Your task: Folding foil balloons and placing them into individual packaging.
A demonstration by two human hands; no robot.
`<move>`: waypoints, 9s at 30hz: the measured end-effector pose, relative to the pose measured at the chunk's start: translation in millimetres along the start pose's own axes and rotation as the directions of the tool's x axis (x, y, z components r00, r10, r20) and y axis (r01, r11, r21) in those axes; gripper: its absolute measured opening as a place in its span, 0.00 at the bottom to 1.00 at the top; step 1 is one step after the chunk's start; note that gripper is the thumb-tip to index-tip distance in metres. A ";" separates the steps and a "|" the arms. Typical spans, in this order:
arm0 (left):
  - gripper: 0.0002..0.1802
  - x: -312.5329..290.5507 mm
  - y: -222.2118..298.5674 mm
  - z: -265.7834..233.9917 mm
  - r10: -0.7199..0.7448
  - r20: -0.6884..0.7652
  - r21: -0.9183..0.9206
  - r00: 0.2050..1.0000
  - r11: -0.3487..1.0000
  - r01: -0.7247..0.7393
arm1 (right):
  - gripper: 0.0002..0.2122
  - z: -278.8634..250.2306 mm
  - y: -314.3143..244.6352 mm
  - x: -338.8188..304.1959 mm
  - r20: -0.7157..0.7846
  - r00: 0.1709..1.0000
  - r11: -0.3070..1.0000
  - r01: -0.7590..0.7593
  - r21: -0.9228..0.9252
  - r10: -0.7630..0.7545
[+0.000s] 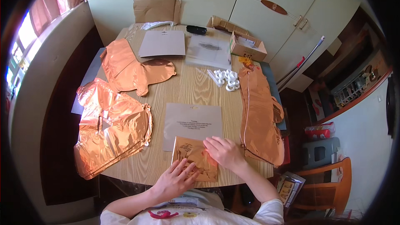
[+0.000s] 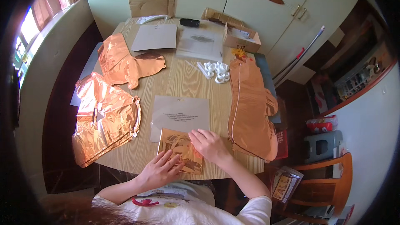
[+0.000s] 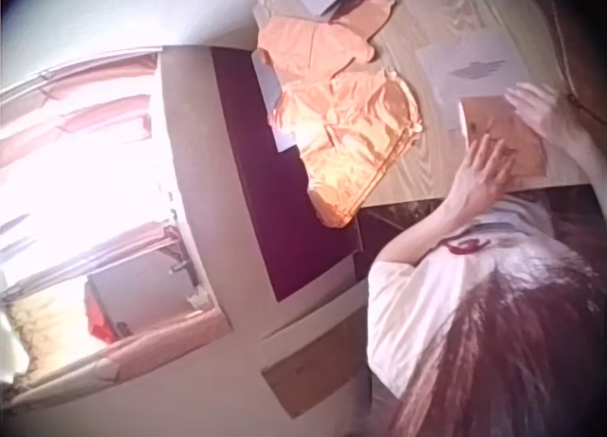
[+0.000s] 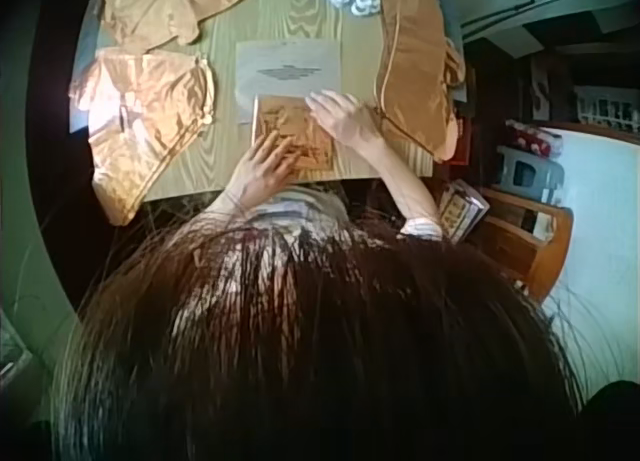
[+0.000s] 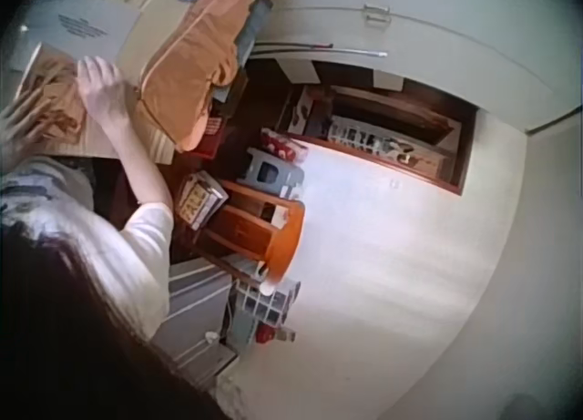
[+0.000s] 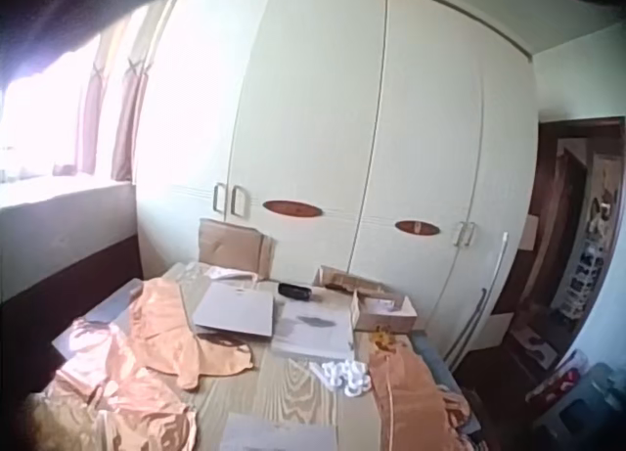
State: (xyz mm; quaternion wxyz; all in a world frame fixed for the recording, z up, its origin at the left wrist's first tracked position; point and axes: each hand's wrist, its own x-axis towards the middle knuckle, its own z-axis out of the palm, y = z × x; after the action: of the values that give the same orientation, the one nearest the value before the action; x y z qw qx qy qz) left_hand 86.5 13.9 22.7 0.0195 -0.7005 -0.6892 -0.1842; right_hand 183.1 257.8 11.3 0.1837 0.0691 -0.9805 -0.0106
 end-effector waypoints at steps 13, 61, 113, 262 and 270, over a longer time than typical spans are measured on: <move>0.24 10.0 -23.6 7.1 0.006 -0.009 0.297 1.000 0.955 -0.003 | 0.08 -6.0 -20.3 14.0 -0.131 0.990 0.998 0.045 -0.034 -0.049; 0.16 27.1 -65.3 -12.2 0.050 -0.200 0.221 0.979 0.975 -0.005 | 0.09 -8.6 -29.2 9.4 -0.142 0.987 0.984 -0.044 0.171 0.069; 0.16 58.4 -62.6 -106.6 -0.058 0.024 0.192 0.998 0.980 0.052 | 0.05 60.4 209.8 82.1 -0.285 0.784 0.811 -0.584 -0.035 0.552; 0.52 55.5 -92.9 15.5 0.020 0.175 0.043 0.984 0.999 -0.028 | 0.12 -20.1 -5.9 -31.8 0.046 0.999 0.966 -0.030 0.256 0.018; 0.51 55.7 -94.2 17.5 0.027 0.158 0.029 0.987 0.999 -0.032 | 0.10 -13.5 -6.1 -24.7 -0.008 0.999 0.979 0.035 0.198 -0.035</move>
State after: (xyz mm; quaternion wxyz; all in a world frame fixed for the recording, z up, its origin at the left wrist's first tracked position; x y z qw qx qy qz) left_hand -2.0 76.9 1.0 -0.0212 -0.7227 -0.6809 -0.1173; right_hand 211.6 255.3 14.8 0.1780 0.1043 -0.9749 0.0843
